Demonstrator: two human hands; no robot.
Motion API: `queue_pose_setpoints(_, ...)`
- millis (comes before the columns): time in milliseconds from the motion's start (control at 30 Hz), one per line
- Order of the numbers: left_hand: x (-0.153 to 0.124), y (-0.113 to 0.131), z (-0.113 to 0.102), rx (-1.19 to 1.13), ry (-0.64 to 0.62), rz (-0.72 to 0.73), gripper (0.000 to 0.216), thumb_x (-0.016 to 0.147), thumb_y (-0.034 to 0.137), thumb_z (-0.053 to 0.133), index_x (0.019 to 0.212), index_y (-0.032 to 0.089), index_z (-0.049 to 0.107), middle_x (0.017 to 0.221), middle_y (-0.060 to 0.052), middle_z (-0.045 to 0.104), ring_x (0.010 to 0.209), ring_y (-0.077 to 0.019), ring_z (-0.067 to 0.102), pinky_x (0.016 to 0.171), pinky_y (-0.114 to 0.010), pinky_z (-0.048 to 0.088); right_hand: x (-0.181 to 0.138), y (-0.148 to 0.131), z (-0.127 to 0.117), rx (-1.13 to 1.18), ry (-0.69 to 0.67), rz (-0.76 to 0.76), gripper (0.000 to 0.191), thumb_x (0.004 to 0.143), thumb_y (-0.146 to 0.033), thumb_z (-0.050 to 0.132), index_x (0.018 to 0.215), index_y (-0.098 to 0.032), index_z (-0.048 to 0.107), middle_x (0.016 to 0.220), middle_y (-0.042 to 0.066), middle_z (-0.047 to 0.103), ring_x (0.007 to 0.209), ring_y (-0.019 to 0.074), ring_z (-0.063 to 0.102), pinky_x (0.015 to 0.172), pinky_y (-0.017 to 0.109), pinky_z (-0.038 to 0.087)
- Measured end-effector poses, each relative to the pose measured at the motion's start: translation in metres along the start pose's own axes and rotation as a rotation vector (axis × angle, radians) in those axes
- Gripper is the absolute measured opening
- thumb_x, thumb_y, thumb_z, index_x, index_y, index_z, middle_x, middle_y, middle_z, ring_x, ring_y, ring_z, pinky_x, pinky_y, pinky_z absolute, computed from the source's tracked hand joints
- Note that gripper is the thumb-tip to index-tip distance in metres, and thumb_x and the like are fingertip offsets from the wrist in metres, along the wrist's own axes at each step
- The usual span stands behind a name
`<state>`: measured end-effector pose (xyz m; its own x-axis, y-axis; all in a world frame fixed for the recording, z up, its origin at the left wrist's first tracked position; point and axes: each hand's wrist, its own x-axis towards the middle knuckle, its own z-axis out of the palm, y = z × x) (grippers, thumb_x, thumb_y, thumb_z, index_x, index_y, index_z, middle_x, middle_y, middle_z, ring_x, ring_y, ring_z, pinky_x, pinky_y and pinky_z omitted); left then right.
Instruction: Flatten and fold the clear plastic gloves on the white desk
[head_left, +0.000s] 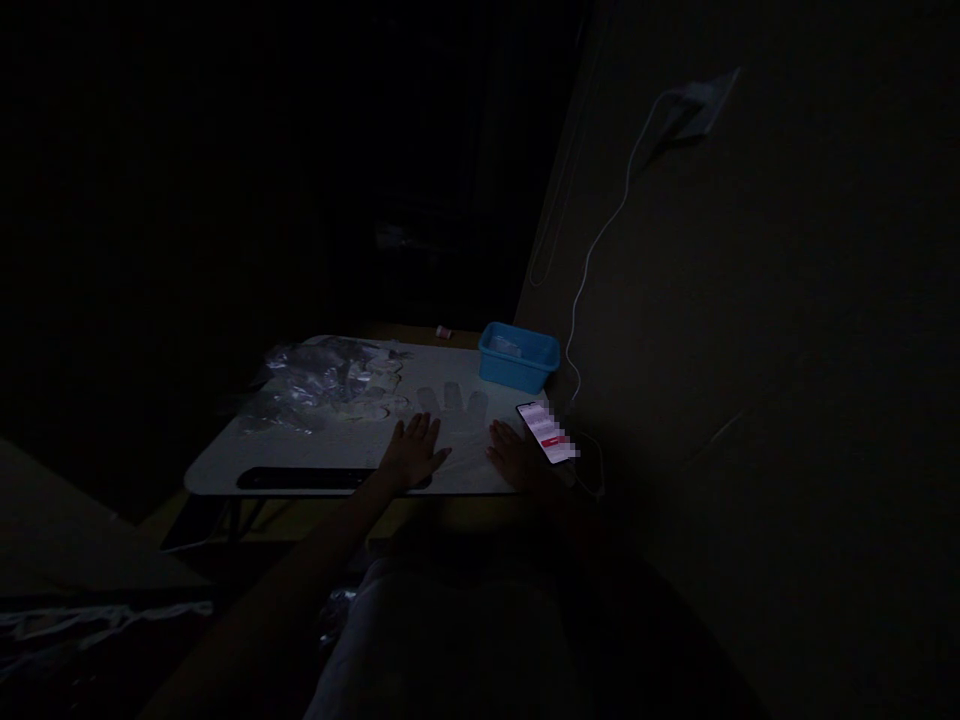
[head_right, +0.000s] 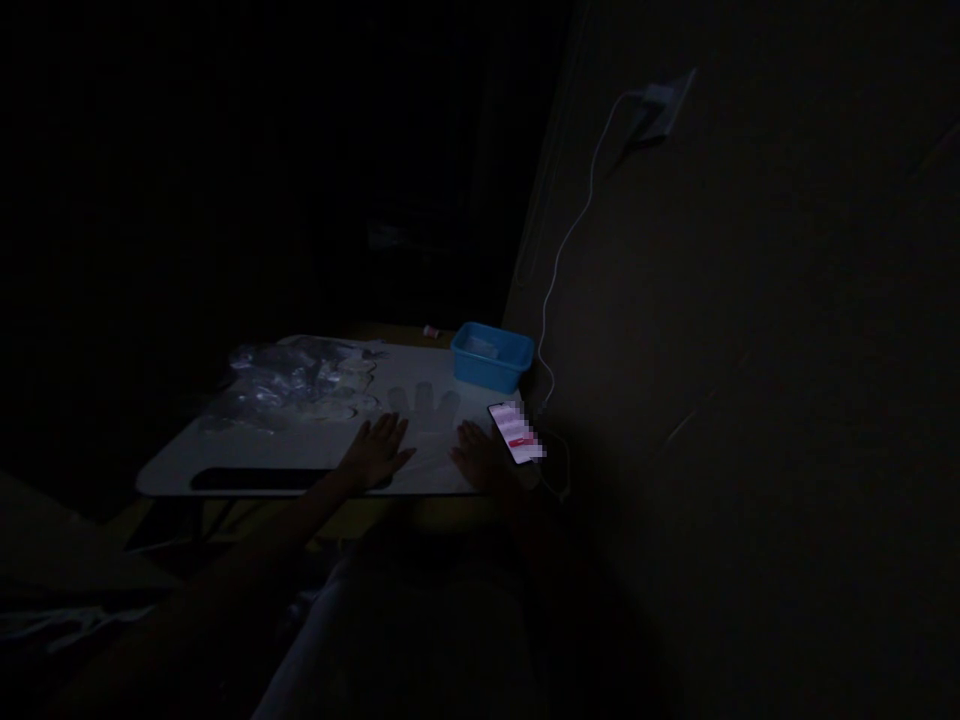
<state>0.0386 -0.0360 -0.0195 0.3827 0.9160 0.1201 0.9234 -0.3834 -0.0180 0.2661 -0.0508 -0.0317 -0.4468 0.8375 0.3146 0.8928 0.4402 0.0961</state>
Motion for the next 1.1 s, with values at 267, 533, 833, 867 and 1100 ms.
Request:
queue_pose_setpoints(267, -0.001, 0.0, 0.002, -0.01, 0.013, -0.01, 0.066, 0.084, 0.053, 0.024, 0.135, 0.011, 0.028, 0.141, -0.017, 0.024, 0.131, -0.0308, 0.018, 0.102, -0.049, 0.016, 0.019, 0.019, -0.012, -0.107, 0.046, 0.13, 0.044, 0.09, -0.039, 0.029, 0.115, -0.011, 0.052, 0.124, 0.017, 0.05, 0.122, 0.0267, 0.036, 0.102, 0.056, 0.014)
queue_pose_setpoints(533, -0.001, 0.0, 0.002, -0.002, 0.02, -0.004, 0.066, 0.084, 0.054, 0.023, 0.135, 0.013, 0.029, 0.142, -0.015, 0.024, 0.13, -0.0313, 0.019, 0.101, -0.049, 0.018, 0.033, -0.039, -0.005, 0.063, -0.008, -0.14, 0.047, 0.092, -0.038, 0.022, 0.131, -0.016, 0.035, 0.139, 0.008, 0.033, 0.129, 0.0176, 0.026, 0.105, 0.044, 0.018)
queue_pose_setpoints(833, -0.001, -0.002, 0.007, -0.007, 0.057, 0.012, 0.065, 0.084, 0.054, 0.023, 0.134, 0.013, 0.03, 0.141, -0.016, 0.026, 0.13, -0.031, 0.02, 0.1, -0.05, 0.019, 0.049, -0.003, 0.0, 0.028, -0.101, 0.034, 0.046, 0.091, -0.038, 0.021, 0.129, -0.017, 0.038, 0.137, 0.01, 0.036, 0.127, 0.0212, 0.031, 0.102, 0.054, 0.018)
queue_pose_setpoints(867, -0.001, -0.002, 0.008, -0.01, 0.063, 0.015, 0.065, 0.084, 0.054, 0.023, 0.134, 0.013, 0.03, 0.141, -0.016, 0.026, 0.13, -0.0311, 0.02, 0.1, -0.05, 0.019, 0.051, 0.001, -0.001, 0.017, -0.101, 0.056, 0.047, 0.091, -0.038, 0.021, 0.128, -0.016, 0.039, 0.136, 0.011, 0.037, 0.126, 0.022, 0.032, 0.102, 0.055, 0.018)
queue_pose_setpoints(1100, -0.002, -0.001, 0.005, -0.016, 0.065, 0.016, 0.063, 0.084, 0.052, 0.026, 0.134, 0.013, 0.031, 0.141, -0.016, 0.026, 0.13, -0.0311, 0.021, 0.1, -0.051, 0.019, 0.059, -0.003, -0.003, 0.017, -0.088, -0.06, 0.048, 0.091, -0.039, 0.019, 0.131, -0.017, 0.035, 0.139, 0.007, 0.032, 0.129, 0.0183, 0.027, 0.104, 0.046, 0.02)
